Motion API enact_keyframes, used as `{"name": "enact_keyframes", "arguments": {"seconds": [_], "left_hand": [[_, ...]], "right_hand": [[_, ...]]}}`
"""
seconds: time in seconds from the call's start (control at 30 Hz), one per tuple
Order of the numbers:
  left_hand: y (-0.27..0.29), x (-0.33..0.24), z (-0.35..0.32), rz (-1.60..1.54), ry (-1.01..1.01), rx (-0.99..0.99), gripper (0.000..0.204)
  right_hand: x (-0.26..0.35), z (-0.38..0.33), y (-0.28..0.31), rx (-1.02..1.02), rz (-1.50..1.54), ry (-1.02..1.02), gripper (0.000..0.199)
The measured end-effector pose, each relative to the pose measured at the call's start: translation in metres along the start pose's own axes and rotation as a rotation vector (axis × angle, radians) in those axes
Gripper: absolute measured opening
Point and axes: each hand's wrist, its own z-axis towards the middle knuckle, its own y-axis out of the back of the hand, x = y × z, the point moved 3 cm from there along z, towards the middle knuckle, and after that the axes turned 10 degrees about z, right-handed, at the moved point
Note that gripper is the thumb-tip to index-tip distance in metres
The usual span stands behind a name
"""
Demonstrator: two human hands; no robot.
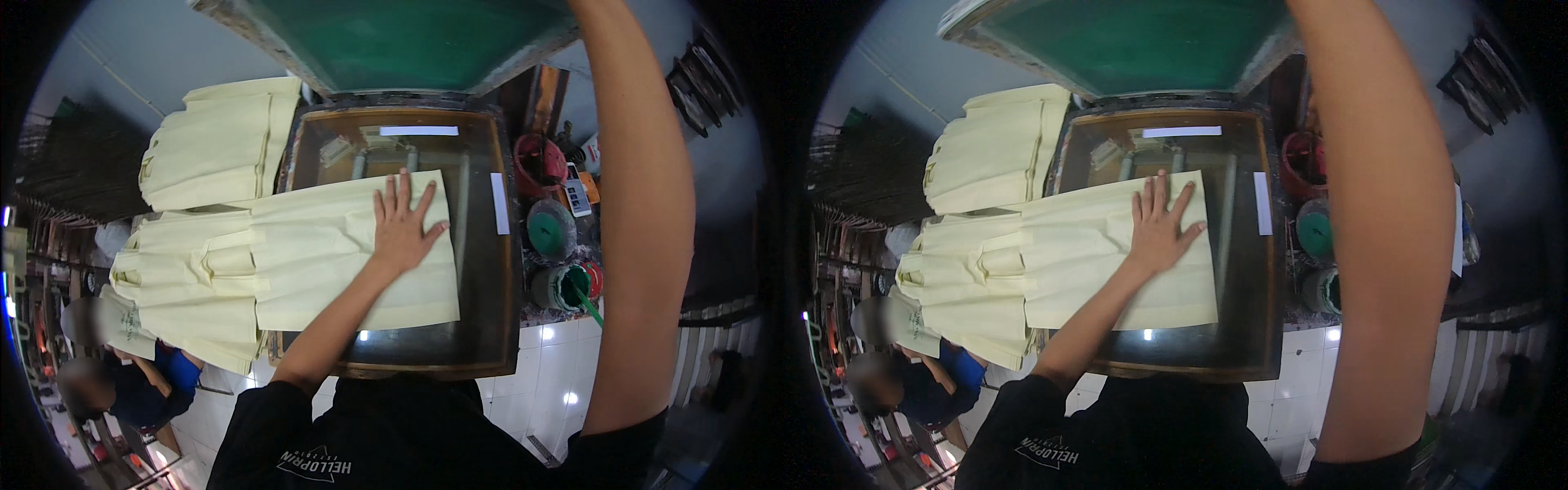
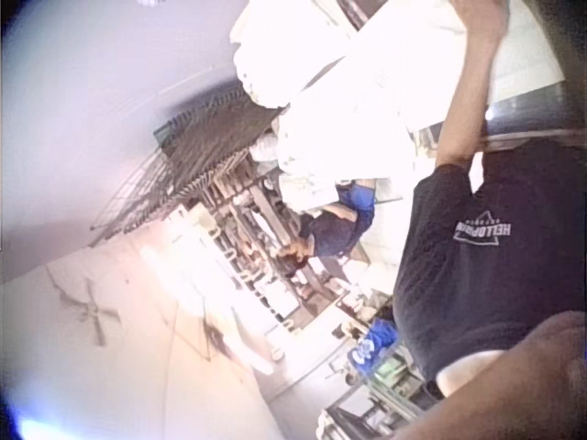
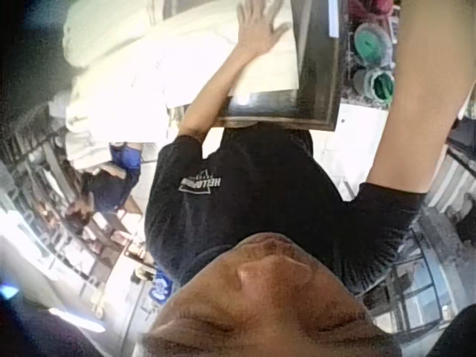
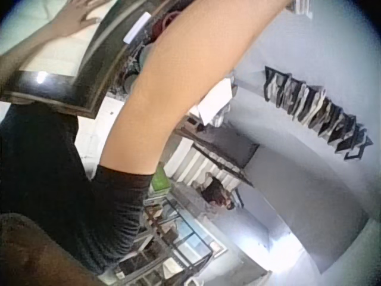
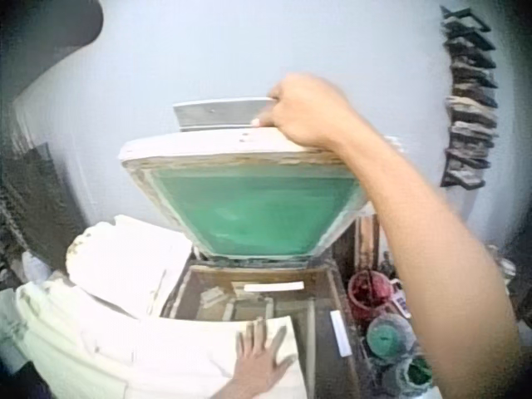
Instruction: The person performs screen printing on yellow bags by placing them on the printing bed, lowering the screen, and using a squeegee to apply green ink. The person repeats this process for several bags, stacking the finished ones to the side and adding more ink to the screen with a brush.
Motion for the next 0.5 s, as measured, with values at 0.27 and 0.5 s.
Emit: {"name": "enact_keyframes", "arguments": {"seconds": [0.27,0.5], "left_hand": [[-0.042,-0.040,0.094,-0.036,-0.011,0.345,0.096],[-0.045,-0.048,0.122,-0.061,-0.006,0.440,0.104]], "right_hand": [[-0.001,0.002,-0.003,0.024,0.008,-0.051,0.040],[-0.005,0.005,-0.004,0.033,-0.003,0.012,0.032]]}}
